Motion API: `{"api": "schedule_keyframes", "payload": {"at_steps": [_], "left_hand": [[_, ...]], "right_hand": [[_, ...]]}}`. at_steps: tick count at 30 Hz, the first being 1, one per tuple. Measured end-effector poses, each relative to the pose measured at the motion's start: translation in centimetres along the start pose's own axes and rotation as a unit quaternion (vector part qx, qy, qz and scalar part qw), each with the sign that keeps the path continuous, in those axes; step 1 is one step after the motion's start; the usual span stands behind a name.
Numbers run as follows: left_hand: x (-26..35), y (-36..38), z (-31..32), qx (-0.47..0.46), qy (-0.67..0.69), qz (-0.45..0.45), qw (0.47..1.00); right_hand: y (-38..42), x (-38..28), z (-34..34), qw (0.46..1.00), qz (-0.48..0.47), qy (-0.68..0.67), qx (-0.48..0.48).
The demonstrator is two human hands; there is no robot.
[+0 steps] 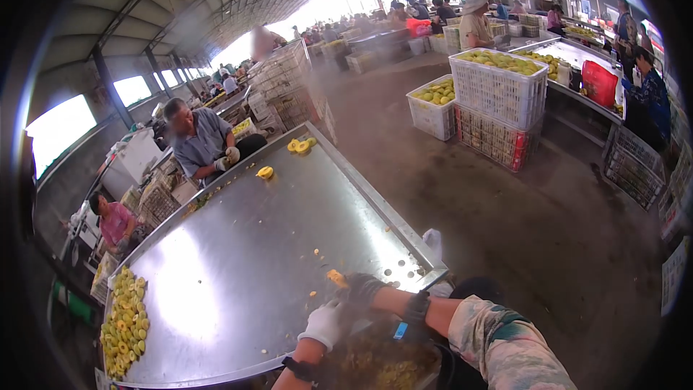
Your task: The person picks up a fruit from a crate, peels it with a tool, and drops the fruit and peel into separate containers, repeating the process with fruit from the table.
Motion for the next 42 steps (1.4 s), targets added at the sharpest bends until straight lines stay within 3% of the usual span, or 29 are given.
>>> {"api": "schedule_keyframes", "payload": {"at_steps": [2, 3, 5, 6, 8, 9, 11, 14, 40, 42], "left_hand": [[0.2, 0.0, 0.2, -0.011, 0.007, 0.009, 1.0], [0.1, 0.1, 0.3, -0.011, 0.009, 0.015, 1.0], [-0.2, 0.2, 0.2, 0.016, 0.002, 0.027, 1.0], [0.1, 0.1, 0.5, 0.016, 0.007, 0.041, 0.999], [-0.4, 0.1, 0.4, 0.028, 0.014, 0.018, 0.999], [-0.1, 0.2, -0.1, 0.033, 0.025, 0.026, 0.999], [0.1, 0.1, -0.1, 0.037, 0.023, 0.027, 0.999], [0.1, 0.0, 0.0, 0.031, 0.019, 0.022, 0.999], [-0.2, 0.0, 0.2, 0.039, 0.009, 0.025, 0.999], [-0.6, 0.0, 0.8, -0.008, -0.007, -0.002, 1.0]], "right_hand": [[-0.1, 2.1, 0.5, 0.993, 0.11, -0.044, 0.011], [-0.1, 2.3, 0.5, 0.993, 0.113, -0.042, 0.016], [-0.1, 1.3, 0.7, 0.999, 0.04, -0.017, -0.016], [0.3, 1.3, 0.2, 0.997, 0.073, -0.023, -0.008], [0.9, -1.0, 0.2, 0.991, -0.075, 0.101, -0.05], [1.0, -1.3, -0.3, 0.991, -0.071, 0.104, -0.044], [1.4, -0.1, -1.0, 0.995, 0.089, -0.036, -0.035], [1.5, -0.5, -1.7, 0.991, 0.122, -0.048, -0.033], [0.1, 0.9, -0.2, 0.993, 0.078, -0.082, 0.016], [-0.1, 1.3, 0.2, 0.993, 0.081, -0.08, 0.017]]}}
Point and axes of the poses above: each hand's wrist, its own y-axis away from the middle knuckle, its own z-axis out of the palm, x = y × z, the point moved 9 cm from there along -y, towards the middle knuckle, and after that the axes turned 13 degrees about x, right-handed, at the moved point
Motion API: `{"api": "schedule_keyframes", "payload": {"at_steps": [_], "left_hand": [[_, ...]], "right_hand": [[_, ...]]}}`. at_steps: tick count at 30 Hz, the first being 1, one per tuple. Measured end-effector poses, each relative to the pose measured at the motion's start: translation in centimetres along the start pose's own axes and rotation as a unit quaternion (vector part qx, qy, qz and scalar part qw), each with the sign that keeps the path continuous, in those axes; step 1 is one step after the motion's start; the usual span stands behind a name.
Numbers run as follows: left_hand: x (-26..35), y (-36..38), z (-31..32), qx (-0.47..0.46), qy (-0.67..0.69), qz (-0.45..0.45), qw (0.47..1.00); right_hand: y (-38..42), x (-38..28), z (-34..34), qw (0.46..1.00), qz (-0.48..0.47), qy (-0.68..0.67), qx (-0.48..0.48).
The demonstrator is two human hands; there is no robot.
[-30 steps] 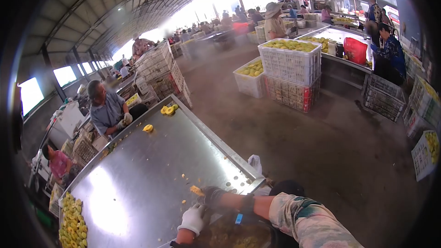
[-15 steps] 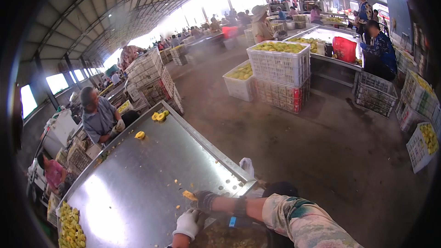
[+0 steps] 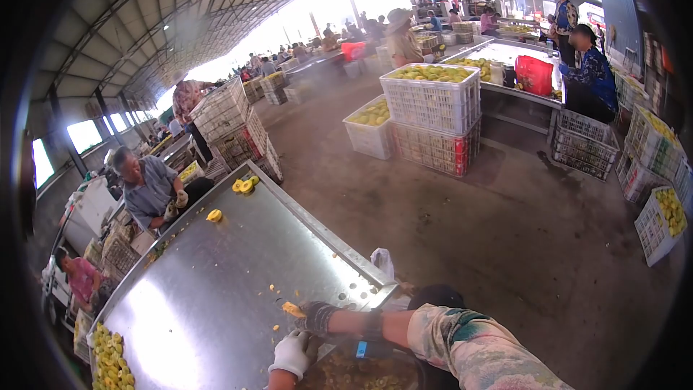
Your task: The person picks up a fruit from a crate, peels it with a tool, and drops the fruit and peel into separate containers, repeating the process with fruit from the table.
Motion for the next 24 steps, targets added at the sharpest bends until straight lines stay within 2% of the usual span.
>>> {"api": "schedule_keyframes", "payload": {"at_steps": [13, 15, 24], "left_hand": [[-0.5, 0.0, 0.7, 0.003, 0.003, 0.001, 1.0], [-0.1, 0.0, 0.0, 0.053, 0.009, 0.031, 0.998], [-0.2, 0.0, 0.2, 0.061, 0.014, 0.037, 0.997]], "right_hand": [[-0.3, 0.4, 0.7, 1.0, -0.016, 0.013, -0.017], [-0.3, 0.5, 0.8, 1.0, -0.015, 0.013, -0.019], [0.1, -0.3, 0.1, 1.0, -0.003, 0.019, -0.008]]}}
Point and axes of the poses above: each hand's wrist, its own y-axis away from the middle knuckle, its own z-axis out of the palm, x = y × z, the point moved 9 cm from there along -y, towards the middle knuckle, and after that the axes turned 13 degrees about x, right-handed, at the moved point
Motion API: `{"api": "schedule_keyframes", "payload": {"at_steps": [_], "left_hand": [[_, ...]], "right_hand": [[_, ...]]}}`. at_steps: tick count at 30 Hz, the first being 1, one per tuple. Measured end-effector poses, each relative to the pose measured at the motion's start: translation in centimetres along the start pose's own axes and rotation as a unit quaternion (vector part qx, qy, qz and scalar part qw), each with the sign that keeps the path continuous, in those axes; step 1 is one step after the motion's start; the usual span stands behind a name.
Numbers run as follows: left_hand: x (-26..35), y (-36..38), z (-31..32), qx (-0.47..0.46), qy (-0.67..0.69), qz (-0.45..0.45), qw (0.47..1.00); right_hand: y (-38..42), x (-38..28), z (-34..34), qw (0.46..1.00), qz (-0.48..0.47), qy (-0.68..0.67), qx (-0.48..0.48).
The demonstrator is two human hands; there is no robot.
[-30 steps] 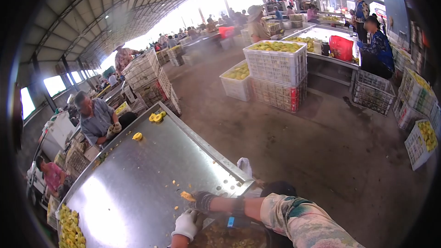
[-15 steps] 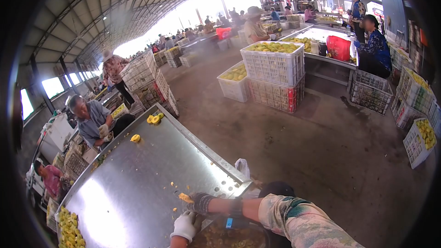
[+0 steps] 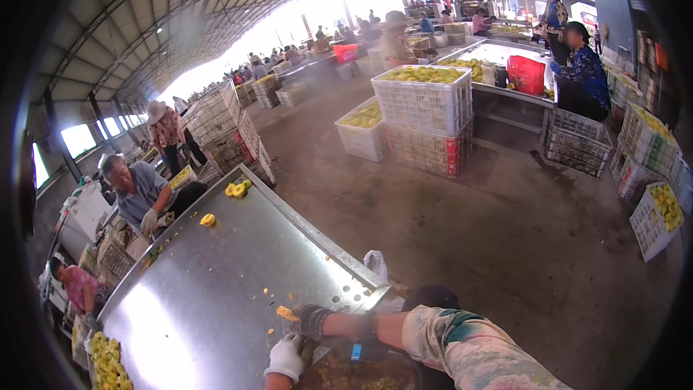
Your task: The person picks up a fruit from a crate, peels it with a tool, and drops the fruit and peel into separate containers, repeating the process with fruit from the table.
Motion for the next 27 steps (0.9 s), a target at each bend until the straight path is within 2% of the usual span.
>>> {"api": "schedule_keyframes", "payload": {"at_steps": [5, 7, 9, 12, 14, 18, 20, 22, 26, 27], "left_hand": [[0.0, 0.1, -0.2, 0.014, 0.001, 0.016, 1.0], [-0.1, 0.1, -0.5, 0.024, 0.006, 0.028, 0.999], [-0.3, 0.1, -0.4, 0.033, 0.023, 0.048, 0.998], [0.1, -0.1, -0.5, 0.034, 0.031, 0.058, 0.997], [0.4, -0.1, -1.2, 0.038, 0.031, 0.057, 0.997], [1.0, 0.0, -2.0, 0.067, 0.038, 0.073, 0.994], [1.4, 0.0, -2.6, 0.087, 0.047, 0.087, 0.991], [1.1, -0.1, -2.0, 0.029, 0.046, 0.051, 0.997], [0.8, -0.1, -1.6, 0.018, 0.03, 0.043, 0.998], [0.8, -0.1, -1.7, 0.025, 0.029, 0.047, 0.998]], "right_hand": [[0.0, -0.2, 0.0, 1.0, -0.014, 0.019, 0.006], [-0.3, 0.1, 0.7, 0.998, -0.018, -0.067, 0.01], [-1.6, 1.0, 1.9, 0.995, -0.082, -0.017, 0.057], [-1.4, 0.5, 1.1, 0.998, -0.031, -0.016, 0.053], [-1.3, 0.2, 1.4, 1.0, -0.007, 0.018, 0.017], [-1.0, 0.3, 1.4, 0.999, 0.018, -0.032, 0.014], [-2.0, 1.5, 2.4, 0.997, -0.007, -0.049, 0.056], [-3.3, 3.1, 4.2, 0.987, 0.021, -0.15, 0.045], [-3.5, 2.4, 4.6, 0.992, -0.038, -0.117, 0.03], [-4.0, 3.4, 6.0, 0.969, 0.017, -0.247, -0.006]]}}
Point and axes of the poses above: each hand's wrist, its own y-axis away from the middle knuckle, its own z-axis out of the palm, x = y × z, the point moved 9 cm from there along -y, towards the middle knuckle, and after that the axes turned 13 degrees about x, right-handed, at the moved point
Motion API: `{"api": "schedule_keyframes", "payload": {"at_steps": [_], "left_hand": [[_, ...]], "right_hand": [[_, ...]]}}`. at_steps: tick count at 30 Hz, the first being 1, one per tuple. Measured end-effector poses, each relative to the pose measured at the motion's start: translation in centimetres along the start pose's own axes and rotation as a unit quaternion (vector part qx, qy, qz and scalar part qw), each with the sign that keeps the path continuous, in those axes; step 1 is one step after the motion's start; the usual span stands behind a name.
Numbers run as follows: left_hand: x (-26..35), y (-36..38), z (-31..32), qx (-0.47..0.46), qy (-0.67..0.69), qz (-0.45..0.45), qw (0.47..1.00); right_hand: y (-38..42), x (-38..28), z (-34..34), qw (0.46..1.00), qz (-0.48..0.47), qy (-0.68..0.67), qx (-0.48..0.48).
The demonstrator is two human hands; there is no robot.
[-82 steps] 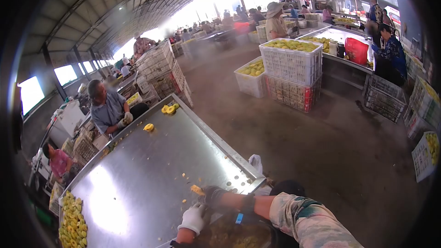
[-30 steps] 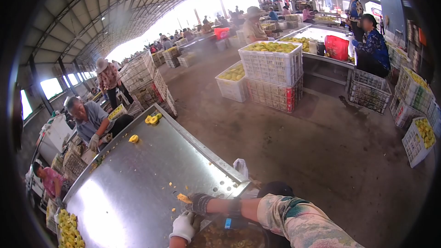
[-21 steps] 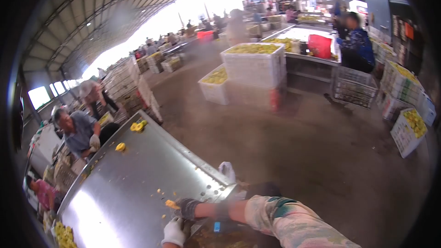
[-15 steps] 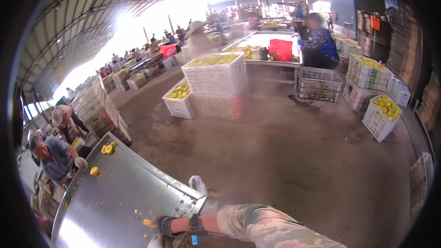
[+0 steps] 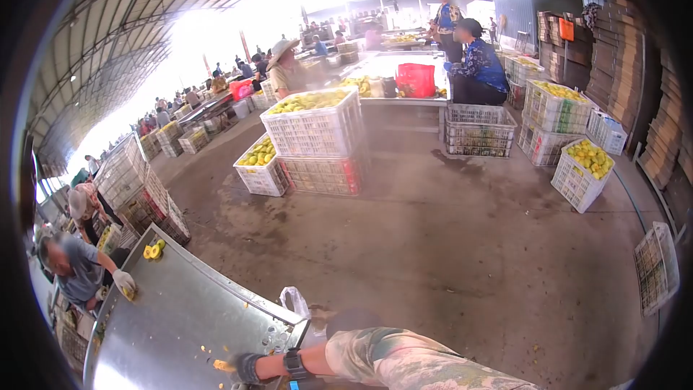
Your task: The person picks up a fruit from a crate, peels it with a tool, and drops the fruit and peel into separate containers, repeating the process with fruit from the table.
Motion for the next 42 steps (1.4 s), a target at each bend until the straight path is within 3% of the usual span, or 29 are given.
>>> {"api": "schedule_keyframes", "payload": {"at_steps": [1, 5, 6, 7, 11, 13, 19, 26, 28, 34, 42], "left_hand": [[0.0, 0.0, -0.1, 0.006, -0.001, 0.004, 1.0], [0.1, 0.0, -0.1, 0.014, 0.005, 0.01, 1.0], [0.1, 0.0, -0.2, 0.011, 0.005, 0.002, 1.0], [0.0, 0.0, -0.2, 0.009, 0.004, -0.005, 1.0], [-0.4, 0.1, 0.2, 0.012, -0.002, -0.004, 1.0], [0.0, 0.0, -0.1, 0.018, -0.001, 0.005, 1.0], [-0.1, 0.0, 0.0, 0.023, 0.001, 0.012, 1.0], [-0.4, 0.2, 0.4, 0.022, -0.01, 0.003, 1.0], [-0.2, 0.1, 0.3, 0.022, -0.007, 0.005, 1.0], [-0.9, 0.2, 0.9, 0.021, -0.007, 0.006, 1.0], [-0.9, 0.2, 1.0, 0.023, -0.003, 0.006, 1.0]], "right_hand": [[-0.5, 1.4, 0.8, 0.989, 0.062, -0.131, -0.023], [0.2, 1.1, 0.9, 0.977, 0.11, -0.177, -0.041], [1.6, -1.3, -0.8, 0.999, 0.045, -0.008, 0.004], [2.6, -3.5, -2.4, 0.985, -0.021, 0.162, 0.05], [3.0, -4.3, -2.6, 0.99, -0.005, 0.132, 0.042], [2.9, -4.0, -1.9, 0.972, -0.026, 0.232, -0.002], [2.8, -4.2, -2.0, 0.964, -0.018, 0.266, -0.002], [4.1, -6.0, -2.7, 0.976, -0.007, 0.219, -0.007], [3.7, -6.1, -2.7, 0.968, -0.046, 0.245, 0.007], [3.0, -3.9, -2.0, 0.972, -0.012, 0.233, -0.014], [2.8, -4.0, -1.9, 0.963, -0.044, 0.266, -0.009]]}}
Point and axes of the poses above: each hand's wrist, its own y-axis away from the middle knuckle, its own z-axis out of the palm, x = y × z, the point moved 9 cm from there along -y, towards the middle knuckle, and after that the axes turned 13 degrees about x, right-handed, at the moved point
